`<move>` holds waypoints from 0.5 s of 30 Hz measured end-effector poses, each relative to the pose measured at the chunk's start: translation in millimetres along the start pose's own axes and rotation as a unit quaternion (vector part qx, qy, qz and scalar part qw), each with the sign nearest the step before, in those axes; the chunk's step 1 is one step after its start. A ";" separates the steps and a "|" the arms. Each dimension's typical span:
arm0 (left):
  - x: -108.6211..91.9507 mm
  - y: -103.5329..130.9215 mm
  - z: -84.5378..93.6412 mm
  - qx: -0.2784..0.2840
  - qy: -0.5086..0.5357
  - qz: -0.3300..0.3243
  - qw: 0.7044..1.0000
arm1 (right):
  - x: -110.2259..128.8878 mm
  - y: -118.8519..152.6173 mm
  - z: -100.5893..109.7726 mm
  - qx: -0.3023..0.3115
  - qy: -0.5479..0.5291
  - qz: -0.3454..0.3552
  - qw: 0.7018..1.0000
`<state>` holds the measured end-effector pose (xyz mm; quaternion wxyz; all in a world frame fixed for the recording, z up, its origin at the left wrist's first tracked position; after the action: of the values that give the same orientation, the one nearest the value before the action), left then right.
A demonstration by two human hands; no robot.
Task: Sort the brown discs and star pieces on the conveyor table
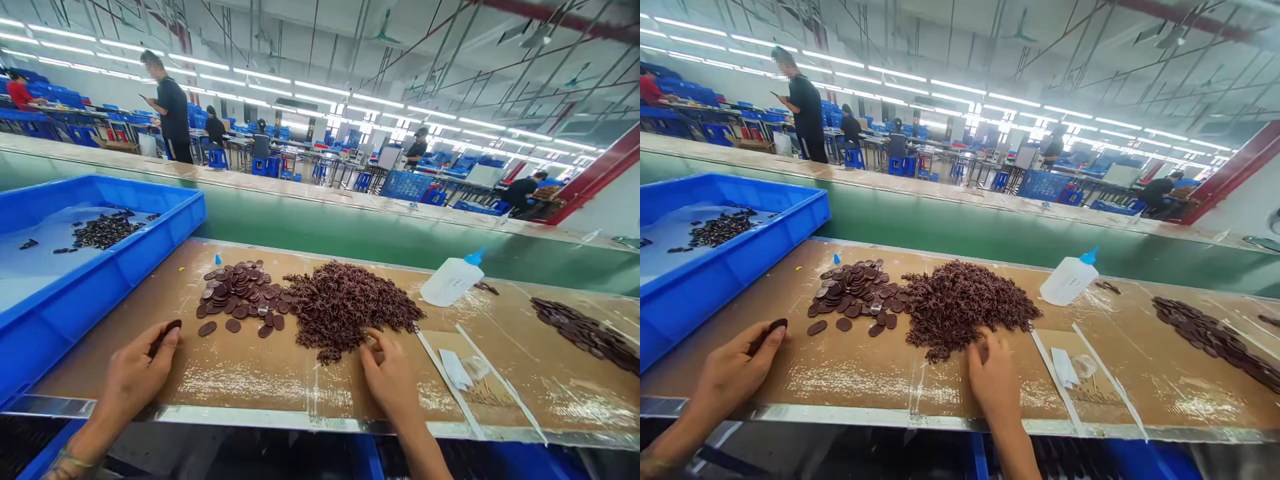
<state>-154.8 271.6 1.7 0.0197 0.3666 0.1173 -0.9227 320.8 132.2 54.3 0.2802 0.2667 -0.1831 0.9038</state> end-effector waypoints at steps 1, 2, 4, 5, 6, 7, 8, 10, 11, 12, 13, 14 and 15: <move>4.2 0.1 1.2 -0.005 0.011 0.008 1.000 | -0.3 -6.6 -4.8 0.009 0.013 0.003 1.000; 6.3 0.6 2.4 -0.009 0.019 0.012 1.000 | -1.7 -10.9 -8.2 0.019 0.025 0.006 0.999; 6.0 3.3 5.1 -0.022 0.048 0.018 0.998 | -5.4 -13.8 -11.8 0.042 0.044 0.010 0.998; 4.6 5.8 5.8 -0.028 0.077 0.022 0.996 | -7.1 -13.5 -12.0 0.051 0.048 0.010 0.997; 2.8 9.1 6.2 -0.034 0.110 0.024 0.993 | -8.7 -12.6 -11.5 0.058 0.051 0.009 0.997; 1.3 13.4 6.3 -0.040 0.148 0.026 0.988 | -10.4 -11.5 -10.4 0.063 0.051 0.006 0.997; 0.6 18.7 5.7 -0.047 0.191 0.030 0.980 | -12.3 -10.4 -9.1 0.068 0.050 0.002 0.996; -1.8 31.6 -0.5 -0.034 0.263 0.031 0.964 | -17.2 -8.8 -6.4 0.075 0.039 -0.009 0.996; -4.4 39.0 -5.3 -0.019 0.290 0.025 0.957 | -19.9 -8.4 -5.3 0.080 0.030 -0.014 0.996; -8.2 46.8 -10.4 -0.001 0.316 0.016 0.949 | -22.5 -8.3 -4.4 0.085 0.019 -0.019 0.996; -13.7 55.1 -15.9 0.021 0.336 0.005 0.941 | -24.9 -8.5 -3.2 0.088 0.007 -0.023 0.996; -20.4 63.5 -20.5 0.040 0.351 -0.005 0.935 | -26.8 -9.0 -1.8 0.091 -0.005 -0.025 0.996; -27.3 71.8 -23.9 0.051 0.367 -0.010 0.929 | -28.4 -9.7 0.1 0.090 -0.018 -0.027 0.995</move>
<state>-109.9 206.0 -11.0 -0.0524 0.6787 0.0727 -0.7289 346.6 128.0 39.5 0.2765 0.3117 -0.0987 0.9037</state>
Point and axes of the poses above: each hand's wrist, its own y-axis away from the middle knuckle, its own z-axis out of the back of the hand, x = y × z, the point moved 9 cm from there along -y, towards the middle knuckle, and after that the axes turned 3 degrees about -z, right-handed, at the moved point
